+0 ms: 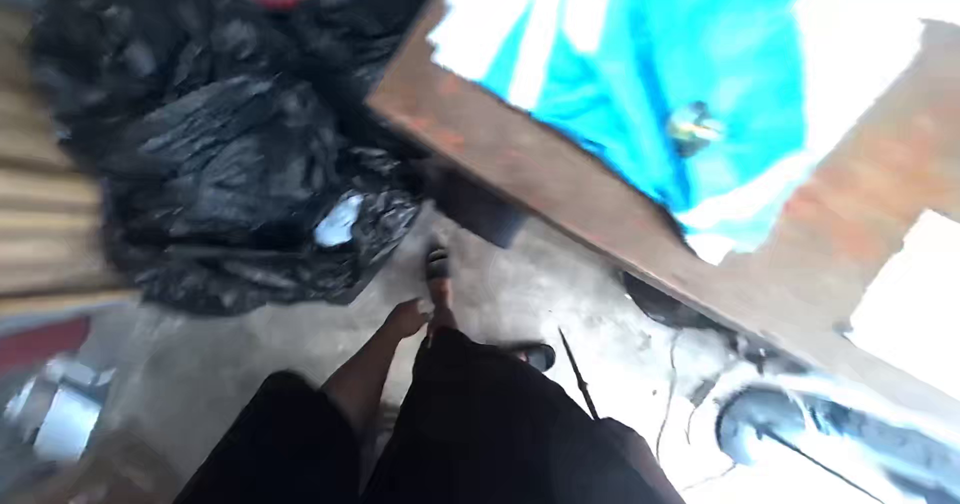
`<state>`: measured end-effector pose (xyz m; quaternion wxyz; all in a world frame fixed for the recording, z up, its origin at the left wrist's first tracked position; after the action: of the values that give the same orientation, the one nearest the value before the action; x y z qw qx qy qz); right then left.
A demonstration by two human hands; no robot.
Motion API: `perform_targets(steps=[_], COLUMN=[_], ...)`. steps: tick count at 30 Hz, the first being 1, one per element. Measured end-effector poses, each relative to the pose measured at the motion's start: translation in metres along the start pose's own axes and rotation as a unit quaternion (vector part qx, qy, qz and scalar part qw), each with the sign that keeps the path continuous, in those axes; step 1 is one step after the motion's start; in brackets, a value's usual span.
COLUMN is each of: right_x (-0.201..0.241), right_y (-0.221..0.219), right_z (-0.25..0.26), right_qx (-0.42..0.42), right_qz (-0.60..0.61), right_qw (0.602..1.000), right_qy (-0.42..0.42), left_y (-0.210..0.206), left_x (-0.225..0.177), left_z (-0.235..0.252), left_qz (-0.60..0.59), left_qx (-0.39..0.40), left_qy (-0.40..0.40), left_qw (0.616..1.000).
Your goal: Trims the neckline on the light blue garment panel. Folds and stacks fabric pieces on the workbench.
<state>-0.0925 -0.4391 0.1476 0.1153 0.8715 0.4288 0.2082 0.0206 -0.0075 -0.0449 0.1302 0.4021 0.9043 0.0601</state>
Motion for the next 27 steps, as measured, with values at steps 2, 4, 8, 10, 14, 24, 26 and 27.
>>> perform_targets(steps=[2, 4, 8, 10, 14, 24, 26, 27], right_x=[-0.066, -0.132, -0.247, -0.286, -0.337, -0.392, -0.411, -0.421], right_y=[-0.014, -0.023, -0.038, -0.053, -0.064, 0.069, 0.110, 0.130], right_z=[-0.007, -0.018, -0.064, -0.100, -0.148, -0.151, -0.150, -0.151], right_qx=[-0.008, -0.050, -0.156, -0.213, -0.342, -0.466, -0.465, -0.462], right_qz=[0.070, 0.134, 0.298, 0.395, 0.536, 0.580, 0.581, 0.581], right_qw=[0.998, 0.990, 0.942, 0.893, 0.772, 0.661, 0.659, 0.661], right_qy=[0.003, 0.008, -0.004, -0.012, 0.008, 0.095, 0.111, 0.110], left_y=[-0.036, -0.080, -0.183, -0.217, -0.278, -0.494, -0.547, -0.573], left_x=[-0.008, -0.025, -0.084, -0.133, -0.301, -0.673, -0.731, -0.757], left_z=[-0.017, -0.046, -0.088, -0.098, -0.157, -0.322, -0.321, -0.317], left_qz=[0.023, 0.007, -0.014, 0.040, 0.192, 0.364, 0.393, 0.407], left_qx=[0.004, 0.041, 0.085, 0.062, 0.080, -0.053, -0.068, -0.077], left_qy=[0.023, 0.060, 0.005, -0.069, -0.120, -0.668, -0.701, -0.710], left_qw=[0.999, 0.997, 0.996, 0.995, 0.971, 0.646, 0.592, 0.570])
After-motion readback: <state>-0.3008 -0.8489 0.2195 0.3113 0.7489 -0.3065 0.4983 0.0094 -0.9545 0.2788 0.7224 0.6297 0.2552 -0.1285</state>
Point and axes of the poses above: each hand's wrist, its own z-axis towards the middle knuckle, its own y-axis out of the back of the hand, x = y × z, the point moved 5 cm from there along z, towards the middle knuckle, and after that the axes turned 12 degrees about y, right-handed, at the moved point
